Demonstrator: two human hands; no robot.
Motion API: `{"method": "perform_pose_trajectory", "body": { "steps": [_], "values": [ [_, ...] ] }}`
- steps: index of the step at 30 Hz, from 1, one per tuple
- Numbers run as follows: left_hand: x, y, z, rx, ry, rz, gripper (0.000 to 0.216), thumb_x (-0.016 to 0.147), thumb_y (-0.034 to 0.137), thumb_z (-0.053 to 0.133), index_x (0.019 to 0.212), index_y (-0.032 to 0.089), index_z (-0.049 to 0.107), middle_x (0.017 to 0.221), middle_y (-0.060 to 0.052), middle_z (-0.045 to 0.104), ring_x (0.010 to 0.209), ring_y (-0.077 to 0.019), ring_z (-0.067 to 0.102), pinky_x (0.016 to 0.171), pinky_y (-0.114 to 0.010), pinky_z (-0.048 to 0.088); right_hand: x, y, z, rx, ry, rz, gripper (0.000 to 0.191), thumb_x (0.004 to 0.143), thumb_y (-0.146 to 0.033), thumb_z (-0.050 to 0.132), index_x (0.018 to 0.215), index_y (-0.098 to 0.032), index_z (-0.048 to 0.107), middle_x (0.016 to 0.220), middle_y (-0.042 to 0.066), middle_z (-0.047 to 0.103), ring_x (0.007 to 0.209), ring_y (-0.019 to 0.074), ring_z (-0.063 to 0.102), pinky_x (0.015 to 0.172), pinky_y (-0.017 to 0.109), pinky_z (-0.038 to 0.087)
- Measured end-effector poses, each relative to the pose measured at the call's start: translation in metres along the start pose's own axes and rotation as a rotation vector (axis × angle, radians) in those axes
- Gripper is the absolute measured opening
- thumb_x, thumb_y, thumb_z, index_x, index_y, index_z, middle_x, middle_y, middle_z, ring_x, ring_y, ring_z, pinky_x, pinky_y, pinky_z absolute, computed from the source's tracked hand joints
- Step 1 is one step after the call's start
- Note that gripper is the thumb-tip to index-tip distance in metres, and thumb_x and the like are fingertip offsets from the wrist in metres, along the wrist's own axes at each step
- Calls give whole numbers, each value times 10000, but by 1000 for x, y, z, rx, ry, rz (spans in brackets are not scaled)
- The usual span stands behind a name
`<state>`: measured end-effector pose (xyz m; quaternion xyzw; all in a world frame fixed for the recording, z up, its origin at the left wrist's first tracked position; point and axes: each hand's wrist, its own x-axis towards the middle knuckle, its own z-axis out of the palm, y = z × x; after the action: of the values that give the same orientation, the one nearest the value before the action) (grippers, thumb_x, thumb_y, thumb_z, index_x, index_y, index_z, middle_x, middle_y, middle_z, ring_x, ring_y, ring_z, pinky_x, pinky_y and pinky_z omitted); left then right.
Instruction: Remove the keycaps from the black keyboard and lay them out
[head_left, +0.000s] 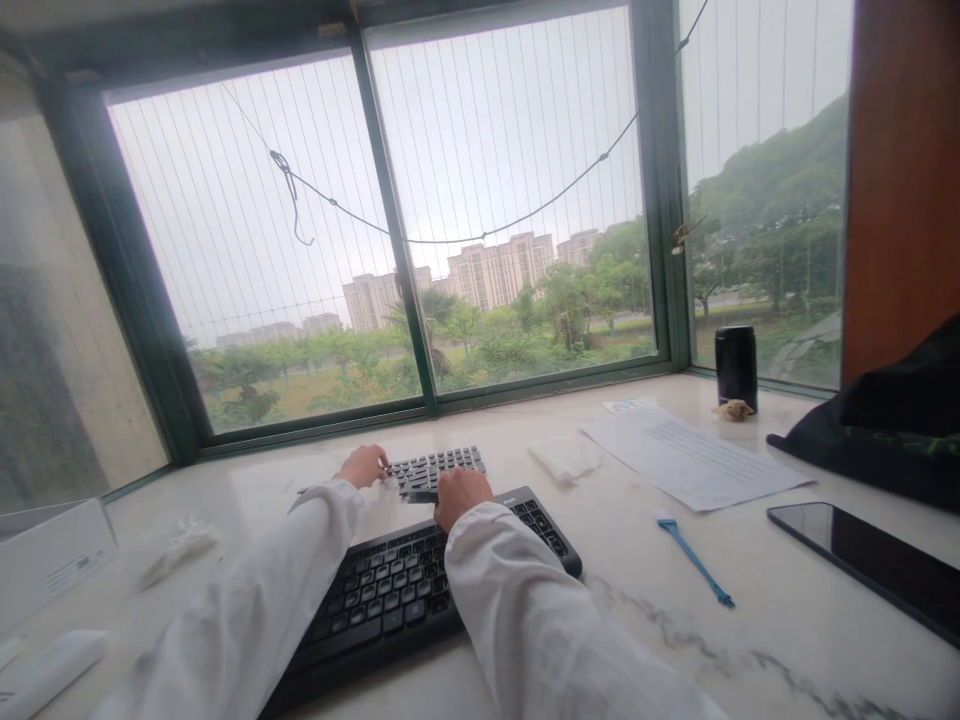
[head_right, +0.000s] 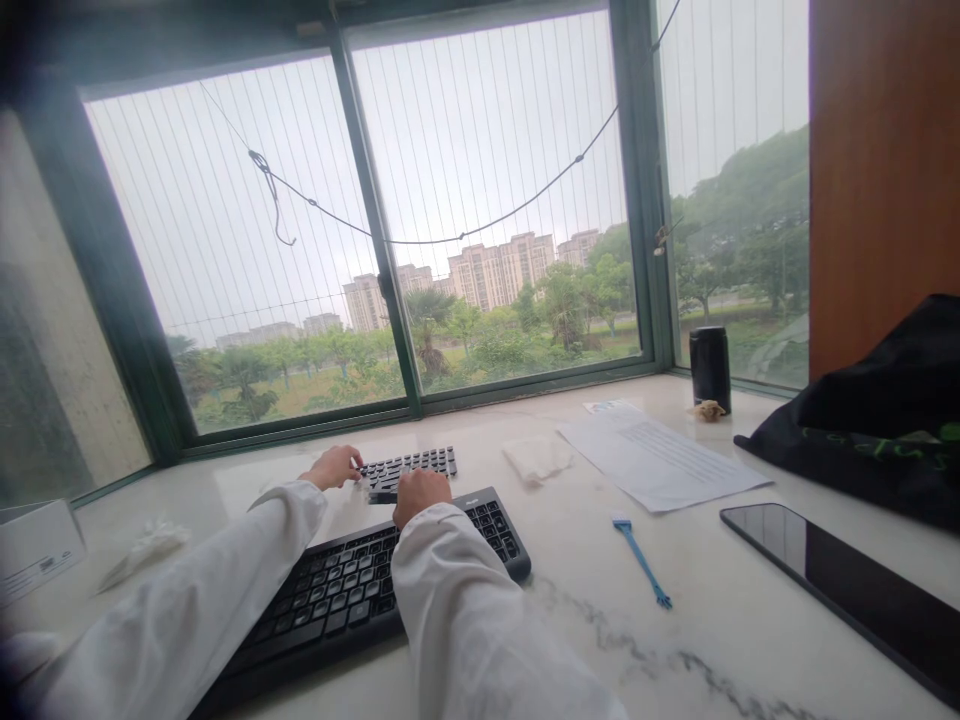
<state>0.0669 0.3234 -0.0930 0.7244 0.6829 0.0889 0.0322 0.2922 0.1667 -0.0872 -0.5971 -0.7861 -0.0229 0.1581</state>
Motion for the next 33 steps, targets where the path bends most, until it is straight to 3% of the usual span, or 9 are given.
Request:
{"method": "perform_pose_trajectory", "body": {
  "steps": [7,16,24,29,33],
  "values": [
    [-24,18,-15,13,18,23,199,647,246,685,834,176,689,830,-57,694,504,-110,592,533,-211,445,3,-1,5,-21,7,0,278,710,-238,555,939,-138,675,889,150,673,825,248,641,680,336,510],
    [-87,61,-37,94,144,198,137,662,326,653,737,230,717,779,-51,689,695,-176,620,646,-253,442,3,-4,7,-13,14,-18,289,695,-248,579,943,-139,680,898,149,675,839,253,644,697,337,509],
    [-141,77,-34,217,230,101,204,724,370,596,774,201,699,814,-88,682,786,-213,623,726,-299,452,1,-5,8,-1,49,-31,263,692,-213,569,905,-124,696,891,161,680,816,261,650,687,342,507],
    [-155,74,-27,231,244,-9,229,740,384,591,812,187,684,870,-98,678,830,-232,625,740,-316,458,3,-4,13,1,60,-36,259,692,-207,554,893,-124,695,883,160,682,808,268,650,676,351,505],
    [-161,69,-27,203,263,17,245,771,404,560,815,196,682,860,-91,676,838,-226,621,756,-316,450,2,-3,14,2,68,-23,273,698,-220,546,916,-138,689,895,146,682,815,261,648,681,340,499]
  ]
}}
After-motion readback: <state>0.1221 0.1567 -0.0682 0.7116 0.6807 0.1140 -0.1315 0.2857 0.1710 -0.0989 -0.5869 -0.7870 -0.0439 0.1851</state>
